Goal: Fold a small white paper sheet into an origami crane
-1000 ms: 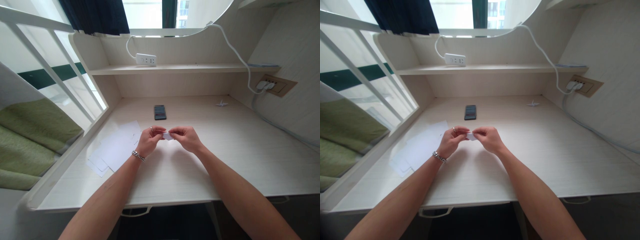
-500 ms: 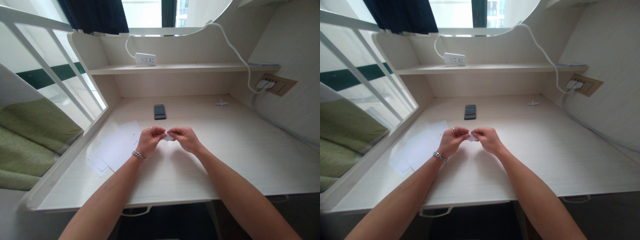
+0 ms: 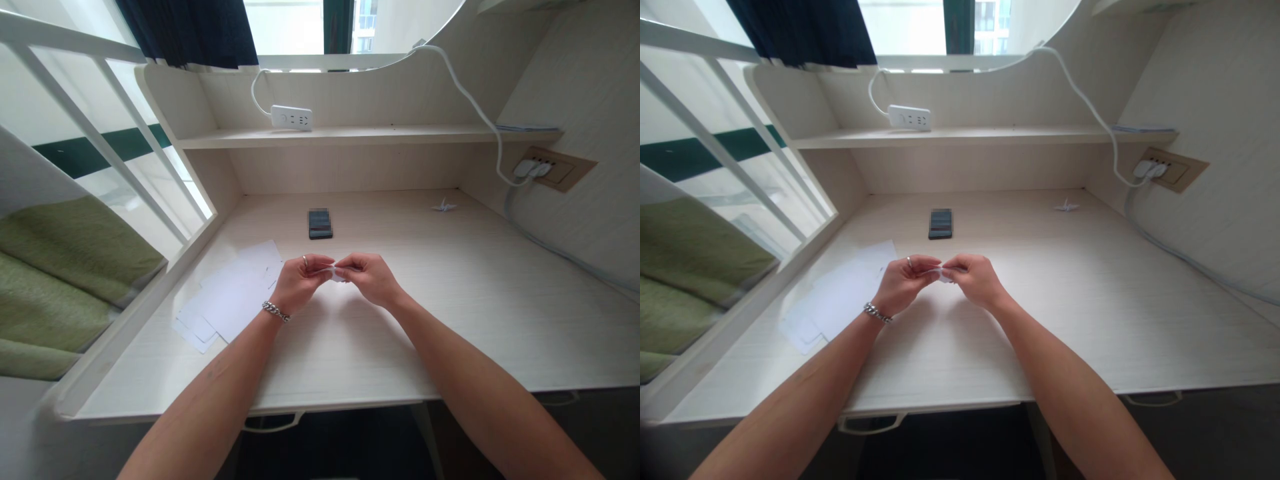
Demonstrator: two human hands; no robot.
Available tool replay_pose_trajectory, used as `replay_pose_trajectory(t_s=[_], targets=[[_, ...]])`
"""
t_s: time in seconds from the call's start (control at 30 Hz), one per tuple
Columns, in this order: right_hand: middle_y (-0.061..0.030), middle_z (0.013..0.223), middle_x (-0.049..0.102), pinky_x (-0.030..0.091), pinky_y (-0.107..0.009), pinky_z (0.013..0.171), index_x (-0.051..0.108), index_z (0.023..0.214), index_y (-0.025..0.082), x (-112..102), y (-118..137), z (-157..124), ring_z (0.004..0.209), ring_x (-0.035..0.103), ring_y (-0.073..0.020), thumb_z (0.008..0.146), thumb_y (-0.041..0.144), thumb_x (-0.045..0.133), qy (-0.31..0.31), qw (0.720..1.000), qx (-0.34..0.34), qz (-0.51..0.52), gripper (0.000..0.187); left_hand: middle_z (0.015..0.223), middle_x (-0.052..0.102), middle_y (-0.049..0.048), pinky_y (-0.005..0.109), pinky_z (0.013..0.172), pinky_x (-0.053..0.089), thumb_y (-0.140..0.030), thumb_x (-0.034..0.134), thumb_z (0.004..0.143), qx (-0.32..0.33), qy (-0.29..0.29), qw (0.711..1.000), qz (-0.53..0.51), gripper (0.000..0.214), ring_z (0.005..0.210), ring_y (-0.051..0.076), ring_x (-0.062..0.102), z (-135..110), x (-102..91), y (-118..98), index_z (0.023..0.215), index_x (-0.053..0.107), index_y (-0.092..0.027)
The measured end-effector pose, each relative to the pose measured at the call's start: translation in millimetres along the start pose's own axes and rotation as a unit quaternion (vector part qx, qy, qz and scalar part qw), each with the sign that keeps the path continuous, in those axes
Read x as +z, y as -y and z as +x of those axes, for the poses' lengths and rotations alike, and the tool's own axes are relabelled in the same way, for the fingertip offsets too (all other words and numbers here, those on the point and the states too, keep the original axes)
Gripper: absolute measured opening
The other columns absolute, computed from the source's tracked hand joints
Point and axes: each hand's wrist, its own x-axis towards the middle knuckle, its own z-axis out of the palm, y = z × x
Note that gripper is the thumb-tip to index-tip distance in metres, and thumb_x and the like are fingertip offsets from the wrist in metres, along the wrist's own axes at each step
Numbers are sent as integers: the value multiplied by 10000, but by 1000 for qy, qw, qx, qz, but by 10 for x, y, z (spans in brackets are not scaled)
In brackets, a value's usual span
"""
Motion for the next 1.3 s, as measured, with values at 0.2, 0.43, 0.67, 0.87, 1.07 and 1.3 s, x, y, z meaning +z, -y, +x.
replay_pose_trajectory(t_s=[0.2,0.43,0.67,0.87,1.07,1.3], targets=[[-41,688,692,482,-286,611,739,795,161,-9,-8,9,635,610,-158,730,311,701,-5,1000,11,24,168,916,752,115,388,839,569,-286,774,686,-3,-1,1000,-10,334,870,236,714,-14,10,-24,968,695,-126],[-37,662,675,470,-285,596,737,777,152,-6,-5,10,615,588,-148,730,302,704,-4,999,15,38,160,914,751,124,362,795,565,-292,744,727,8,9,1000,9,341,846,231,716,-13,-3,-9,1010,679,-113],[-40,656,675,469,-285,589,741,783,143,-13,-11,22,606,589,-151,727,317,704,0,999,30,43,187,913,753,107,331,765,562,-276,698,756,5,-3,999,47,278,845,222,713,-16,-1,-8,989,701,-125],[-47,675,689,485,-285,597,743,777,149,-12,18,4,619,606,-156,726,327,708,10,999,37,38,189,906,753,111,353,785,571,-275,740,717,6,8,1000,26,327,831,226,718,-33,17,-32,1001,686,-123],[-50,713,706,519,-298,630,753,821,160,-10,-19,16,648,631,-161,743,355,690,33,998,39,43,219,820,753,99,360,753,573,-298,763,699,8,-11,1000,26,338,764,225,719,-13,20,12,983,687,-131],[-44,692,679,514,-282,617,709,781,152,-74,-77,61,630,622,-151,755,331,672,11,999,39,25,184,805,748,91,335,733,563,-258,747,707,19,-32,997,63,296,756,206,710,-7,15,-13,971,687,-138]])
